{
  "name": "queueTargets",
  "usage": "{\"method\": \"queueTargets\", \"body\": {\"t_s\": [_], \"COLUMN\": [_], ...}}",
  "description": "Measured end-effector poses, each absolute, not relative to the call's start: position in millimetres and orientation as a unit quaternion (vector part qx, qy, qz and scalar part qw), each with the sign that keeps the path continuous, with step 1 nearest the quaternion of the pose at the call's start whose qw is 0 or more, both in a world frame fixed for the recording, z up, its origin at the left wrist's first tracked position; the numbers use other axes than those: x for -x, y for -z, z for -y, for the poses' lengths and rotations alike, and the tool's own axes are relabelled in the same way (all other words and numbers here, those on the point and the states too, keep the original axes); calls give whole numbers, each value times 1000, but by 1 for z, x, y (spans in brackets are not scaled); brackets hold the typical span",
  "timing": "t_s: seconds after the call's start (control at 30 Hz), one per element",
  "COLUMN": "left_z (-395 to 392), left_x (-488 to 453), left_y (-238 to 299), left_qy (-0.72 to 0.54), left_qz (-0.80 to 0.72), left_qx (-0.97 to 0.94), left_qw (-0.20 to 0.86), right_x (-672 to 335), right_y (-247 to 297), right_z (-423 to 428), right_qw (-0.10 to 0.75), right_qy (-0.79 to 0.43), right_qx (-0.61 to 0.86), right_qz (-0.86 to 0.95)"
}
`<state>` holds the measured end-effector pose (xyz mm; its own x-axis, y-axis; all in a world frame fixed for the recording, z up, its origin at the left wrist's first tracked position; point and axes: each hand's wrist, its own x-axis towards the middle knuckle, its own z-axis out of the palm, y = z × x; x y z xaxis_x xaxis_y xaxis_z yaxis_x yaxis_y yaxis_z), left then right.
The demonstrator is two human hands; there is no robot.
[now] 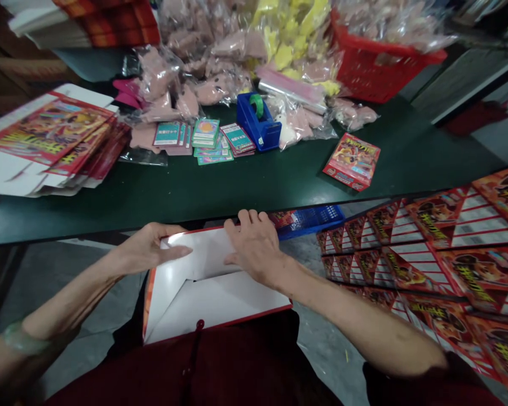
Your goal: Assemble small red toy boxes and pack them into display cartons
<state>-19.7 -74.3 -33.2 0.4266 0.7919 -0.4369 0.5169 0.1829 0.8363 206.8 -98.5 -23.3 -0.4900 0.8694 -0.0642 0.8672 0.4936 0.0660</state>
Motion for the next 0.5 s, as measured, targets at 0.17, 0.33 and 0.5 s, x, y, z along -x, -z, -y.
{"method": "queueTargets", "body": {"t_s": [0.17,0.33,0.5], "left_z": [77,76,88], "left_x": [22,10,3], "left_y": [26,-22,-75], "left_qy": [-149,-192,-131], "left_qz": [-508,-437,-367], "left_qx": [-542,-572,-789], "left_qw": [652,667,476], "right_x": [-228,-252,-255], "right_y": [3,-55,-87], "right_z": [84,64,86], "right_qw": [21,30,91], "right_qy": [136,350,483], "right_qx": [-451,-396,-328], "right_qz": [-882,-848,-807]}}
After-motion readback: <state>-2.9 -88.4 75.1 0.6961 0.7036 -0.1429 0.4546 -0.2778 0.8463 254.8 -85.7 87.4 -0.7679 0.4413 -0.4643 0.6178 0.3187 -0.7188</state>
